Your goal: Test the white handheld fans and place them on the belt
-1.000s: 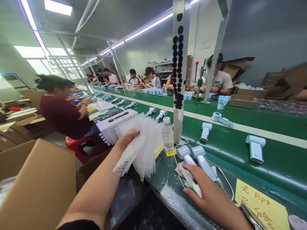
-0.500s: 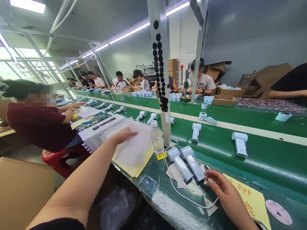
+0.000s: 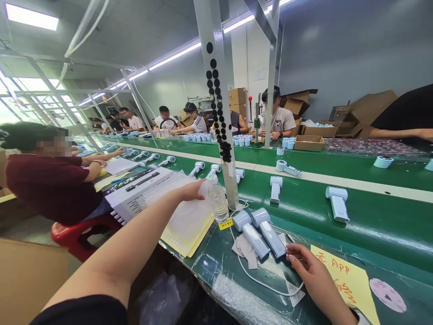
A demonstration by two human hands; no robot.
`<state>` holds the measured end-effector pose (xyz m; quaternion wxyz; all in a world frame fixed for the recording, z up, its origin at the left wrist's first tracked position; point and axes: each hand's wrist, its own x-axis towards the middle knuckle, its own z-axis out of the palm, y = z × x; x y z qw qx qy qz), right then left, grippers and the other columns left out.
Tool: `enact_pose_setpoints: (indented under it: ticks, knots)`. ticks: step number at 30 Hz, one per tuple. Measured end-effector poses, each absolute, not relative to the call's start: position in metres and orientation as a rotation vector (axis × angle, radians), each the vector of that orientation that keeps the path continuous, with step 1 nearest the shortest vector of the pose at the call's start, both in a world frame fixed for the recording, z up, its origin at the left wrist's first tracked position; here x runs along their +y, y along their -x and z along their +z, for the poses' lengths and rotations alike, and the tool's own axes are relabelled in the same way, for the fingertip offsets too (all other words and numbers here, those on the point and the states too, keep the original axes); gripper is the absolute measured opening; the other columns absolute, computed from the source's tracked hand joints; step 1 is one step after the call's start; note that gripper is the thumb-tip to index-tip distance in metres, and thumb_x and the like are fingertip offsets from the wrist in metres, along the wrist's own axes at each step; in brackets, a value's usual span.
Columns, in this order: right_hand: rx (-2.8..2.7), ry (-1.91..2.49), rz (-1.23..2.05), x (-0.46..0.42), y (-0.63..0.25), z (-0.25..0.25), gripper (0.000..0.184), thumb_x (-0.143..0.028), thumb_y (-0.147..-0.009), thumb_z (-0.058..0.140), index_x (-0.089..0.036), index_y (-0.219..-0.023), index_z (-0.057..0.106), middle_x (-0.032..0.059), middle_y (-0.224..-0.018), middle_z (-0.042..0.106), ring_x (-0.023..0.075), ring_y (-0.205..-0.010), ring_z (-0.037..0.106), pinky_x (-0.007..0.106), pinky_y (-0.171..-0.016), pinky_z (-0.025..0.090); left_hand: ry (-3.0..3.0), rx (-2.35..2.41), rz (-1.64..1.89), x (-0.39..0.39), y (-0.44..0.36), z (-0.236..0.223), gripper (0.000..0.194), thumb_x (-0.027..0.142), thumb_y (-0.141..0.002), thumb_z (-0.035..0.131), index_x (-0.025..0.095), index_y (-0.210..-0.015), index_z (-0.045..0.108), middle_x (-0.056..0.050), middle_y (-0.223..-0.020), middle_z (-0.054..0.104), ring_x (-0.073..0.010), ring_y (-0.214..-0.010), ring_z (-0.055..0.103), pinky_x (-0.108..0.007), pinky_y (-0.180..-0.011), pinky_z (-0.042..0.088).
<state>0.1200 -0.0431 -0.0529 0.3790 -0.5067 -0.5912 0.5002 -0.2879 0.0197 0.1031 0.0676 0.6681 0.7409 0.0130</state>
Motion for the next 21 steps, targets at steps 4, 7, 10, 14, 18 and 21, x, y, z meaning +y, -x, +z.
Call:
enact_pose_setpoints:
  ticks: [4,7,10,14,18,21]
  knots:
    - [-1.524,1.289,1.239,-0.042,-0.12,-0.052,0.04,-0.051,-0.076,0.059,-0.019,-0.098,0.069,0.0113,-0.099,0.074,0.0273,-0.091,0.07,0.037,-0.082,0.057,-1.94,2.356,-0.131,0.023,0.286,0.093,0.083,0.019,-0.075,0.071,0.02,-0.149,0.035,-0.017,-0.131,0.065,-0.0325,-0.12,0.063,-0.04,-0.097,0.05]
    - [-1.539,1.283,1.208,-0.042,-0.121,-0.05,0.037,-0.05,-0.076,0.059,-0.02,-0.096,0.069,0.0103,-0.096,0.073,0.0269,-0.09,0.07,0.036,-0.081,0.057,-1.903,2.448,-0.216,0.023,0.286,0.092,0.086,0.015,-0.075,0.068,0.016,-0.152,0.028,-0.023,-0.133,0.061,-0.0372,-0.123,0.06,-0.045,-0.096,0.05]
    - [-1.572,1.279,1.199,-0.043,-0.12,-0.049,0.036,-0.05,-0.078,0.058,-0.021,-0.096,0.069,0.0091,-0.094,0.073,0.0265,-0.09,0.069,0.036,-0.081,0.057,-1.891,2.476,-0.237,0.023,0.285,0.092,0.089,0.019,-0.076,0.07,0.016,-0.153,0.024,-0.023,-0.136,0.058,-0.0369,-0.121,0.061,-0.043,-0.094,0.051]
    - [-1.599,1.295,1.204,-0.044,-0.118,-0.048,0.038,-0.052,-0.077,0.056,-0.021,-0.094,0.069,0.009,-0.092,0.073,0.0266,-0.089,0.069,0.036,-0.08,0.056,-1.926,2.486,-0.156,0.022,0.28,0.088,0.084,0.031,-0.082,0.069,0.016,-0.152,0.025,-0.023,-0.146,0.048,-0.0341,-0.125,0.058,-0.039,-0.097,0.05]
    - [-1.607,1.309,1.206,-0.043,-0.117,-0.049,0.04,-0.054,-0.076,0.056,-0.02,-0.094,0.069,0.0094,-0.092,0.073,0.0276,-0.089,0.068,0.038,-0.082,0.055,-2.006,2.48,-0.053,0.022,0.271,0.082,0.07,0.026,-0.087,0.061,0.014,-0.149,0.031,-0.021,-0.144,0.047,-0.0321,-0.127,0.056,-0.04,-0.102,0.047]
    - [-1.611,1.325,1.199,-0.043,-0.118,-0.05,0.04,-0.053,-0.076,0.056,-0.02,-0.095,0.069,0.0094,-0.093,0.073,0.0277,-0.089,0.068,0.039,-0.082,0.055,-2.077,2.404,-0.029,0.018,0.269,0.084,0.072,0.03,-0.08,0.069,0.016,-0.144,0.04,-0.018,-0.141,0.051,-0.0308,-0.126,0.057,-0.039,-0.104,0.047]
